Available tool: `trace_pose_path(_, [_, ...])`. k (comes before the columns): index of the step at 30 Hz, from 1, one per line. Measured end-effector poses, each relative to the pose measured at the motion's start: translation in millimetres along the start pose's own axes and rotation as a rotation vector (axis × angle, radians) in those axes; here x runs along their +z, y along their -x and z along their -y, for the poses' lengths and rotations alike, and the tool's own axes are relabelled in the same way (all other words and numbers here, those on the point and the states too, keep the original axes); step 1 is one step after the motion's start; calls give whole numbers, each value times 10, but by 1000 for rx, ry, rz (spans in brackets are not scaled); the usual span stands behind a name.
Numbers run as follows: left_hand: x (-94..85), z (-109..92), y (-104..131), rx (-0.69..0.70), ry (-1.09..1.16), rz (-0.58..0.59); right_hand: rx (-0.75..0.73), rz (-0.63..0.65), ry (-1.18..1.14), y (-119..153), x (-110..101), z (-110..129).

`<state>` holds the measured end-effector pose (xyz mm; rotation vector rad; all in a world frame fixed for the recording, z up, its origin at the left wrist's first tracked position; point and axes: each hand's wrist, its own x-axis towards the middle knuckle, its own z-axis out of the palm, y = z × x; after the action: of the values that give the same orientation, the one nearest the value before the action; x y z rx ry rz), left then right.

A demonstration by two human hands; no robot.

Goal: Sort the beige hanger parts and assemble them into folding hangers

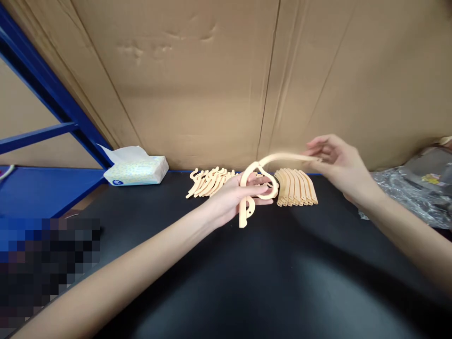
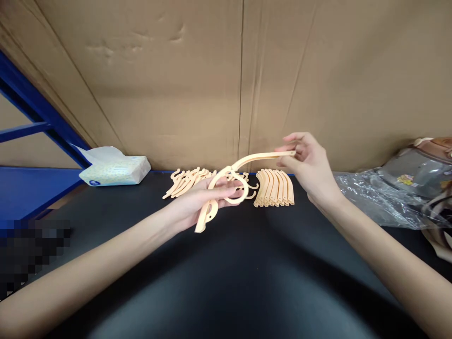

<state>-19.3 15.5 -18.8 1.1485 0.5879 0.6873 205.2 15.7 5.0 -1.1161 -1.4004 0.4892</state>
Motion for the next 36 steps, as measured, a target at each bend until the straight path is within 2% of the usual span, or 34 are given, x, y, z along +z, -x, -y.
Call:
trace_pose_path(3, [-85,10,-25,11,99,7,-224,230,586,28,-19,-74])
trace_pose_path(6, [-116,40,-37,-64,127,21,-552,227,1115,99,15,-88])
trace_pose_path(8, [-115,67,-40,-124,156,39,-752,224,1278,144,44,-77])
trace_pose_path(10, [-105,82,-40,-189,192,71,-889,271,1329,186,70,-56])
trace_pose_path(13, [-75,63,-26,-292,262,151,-939,324,1342,261,111,-16])
trace_pose_path(15, [-46,27,-3,-344,306,207,-891,380,1304,317,138,15])
trace_pose_path(17, [-12,-7,31,-369,261,220,-768,462,1213,353,156,46])
trace_pose_path(19, [22,-21,71,-334,27,149,-557,536,1057,341,149,62])
trace_pose_path(22, [67,4,104,-174,-513,-39,-111,627,770,200,67,-2])
trace_pose_path(23, [82,18,97,-144,-622,-81,33,610,700,128,21,-58])
trace_pose_path(24, [95,30,77,-132,-668,-107,131,541,674,53,-30,-132])
trace_pose_path(26, [122,40,-2,-143,-630,-123,294,379,655,-84,-130,-311])
trace_pose_path(27, [135,39,-60,-137,-593,-130,330,318,671,-137,-171,-402])
trace_pose_path(30, [169,30,-283,-94,-511,-149,366,262,721,-213,-237,-611])
trace_pose_path(36, [204,121,-688,-111,-393,-189,292,267,909,-157,-170,-693])
